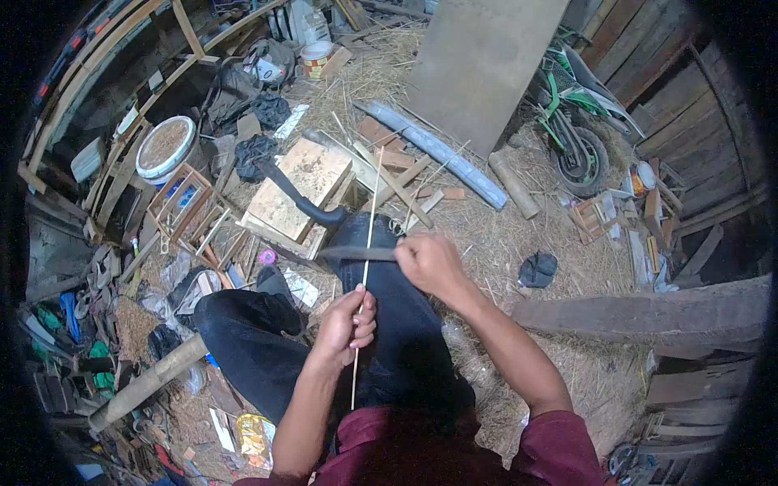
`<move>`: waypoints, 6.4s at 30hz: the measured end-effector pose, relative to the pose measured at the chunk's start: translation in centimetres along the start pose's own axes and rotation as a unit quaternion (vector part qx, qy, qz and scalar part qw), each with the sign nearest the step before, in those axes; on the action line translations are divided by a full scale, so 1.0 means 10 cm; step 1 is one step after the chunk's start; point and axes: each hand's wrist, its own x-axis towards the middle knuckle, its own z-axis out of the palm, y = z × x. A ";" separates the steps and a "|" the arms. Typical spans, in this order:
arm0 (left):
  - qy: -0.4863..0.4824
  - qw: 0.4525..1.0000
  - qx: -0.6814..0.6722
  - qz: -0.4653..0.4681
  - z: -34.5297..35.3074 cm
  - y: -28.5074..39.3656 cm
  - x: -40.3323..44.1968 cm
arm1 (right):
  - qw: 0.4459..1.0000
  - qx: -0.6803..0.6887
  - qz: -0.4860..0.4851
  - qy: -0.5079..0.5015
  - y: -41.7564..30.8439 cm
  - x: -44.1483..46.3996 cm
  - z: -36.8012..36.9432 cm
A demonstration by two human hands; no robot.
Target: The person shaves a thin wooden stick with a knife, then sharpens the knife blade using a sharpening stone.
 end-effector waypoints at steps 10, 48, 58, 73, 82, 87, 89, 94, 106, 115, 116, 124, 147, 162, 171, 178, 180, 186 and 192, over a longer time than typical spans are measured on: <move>0.068 0.940 0.293 0.162 -0.03 0.07 0.19 | 0.993 -0.106 -0.035 -0.045 -0.01 0.14 0.08; 0.069 0.997 -0.026 -0.012 0.08 0.03 -0.06 | 0.985 -0.151 -0.007 -0.083 0.02 0.21 0.09; -0.025 0.999 -0.028 -0.033 0.03 0.16 0.11 | 0.979 -0.093 0.086 -0.160 -0.10 0.23 -0.10; 0.096 0.940 0.298 0.134 -0.05 0.25 0.25 | 0.952 -0.223 -0.043 -0.207 0.06 0.26 -0.14; 0.131 0.906 0.370 0.161 0.02 0.34 0.31 | 0.935 -0.246 -0.109 -0.232 0.08 0.31 -0.01; 0.170 0.834 0.463 0.248 0.04 0.15 0.27 | 0.941 -0.260 -0.059 -0.210 0.05 0.23 0.00; 0.175 0.837 0.477 0.202 0.08 0.13 0.19 | 0.943 -0.269 -0.045 -0.190 0.06 0.19 0.00; 0.168 0.833 0.477 0.223 0.00 -0.13 0.02 | 0.948 -0.272 -0.018 -0.163 0.04 0.13 -0.01; 0.083 0.944 0.281 0.151 -0.10 -0.31 -0.08 | 0.945 -0.259 -0.031 -0.196 0.08 0.13 -0.13; 0.084 0.984 0.146 0.056 0.09 0.03 0.15 | 0.937 -0.287 -0.020 -0.199 0.06 0.14 -0.06; 0.097 0.969 0.205 0.096 0.08 -0.03 0.12 | 0.935 -0.290 -0.010 -0.201 0.05 0.13 -0.04; 0.156 0.884 0.405 0.174 0.02 -0.18 -0.02 | 0.940 -0.292 0.012 -0.178 0.10 0.04 0.02; 0.062 0.964 0.251 0.065 -0.03 0.07 -0.12 | 0.949 -0.291 0.000 -0.124 0.06 0.05 -0.05; 0.147 0.875 0.423 0.181 -0.14 -0.52 -0.44 | 0.947 -0.287 0.077 -0.122 0.21 0.09 -0.19; 0.023 0.993 0.114 0.020 0.19 0.16 0.27 | 0.941 -0.291 -0.036 -0.168 0.12 -0.04 -0.19; 0.031 0.996 0.085 0.006 0.20 0.14 0.26 | 0.943 -0.303 0.015 -0.140 0.25 0.02 -0.07; 0.029 0.996 0.080 -0.005 0.18 0.04 0.17 | 0.945 -0.299 0.041 -0.125 0.27 0.03 -0.07; -0.018 0.997 0.008 -0.078 -0.06 -0.13 -0.27 | 0.950 -0.273 0.088 -0.125 0.19 0.01 -0.17; -0.081 0.990 -0.020 -0.115 -0.16 -0.11 -0.27 | 0.951 -0.268 0.101 -0.118 0.15 -0.01 -0.19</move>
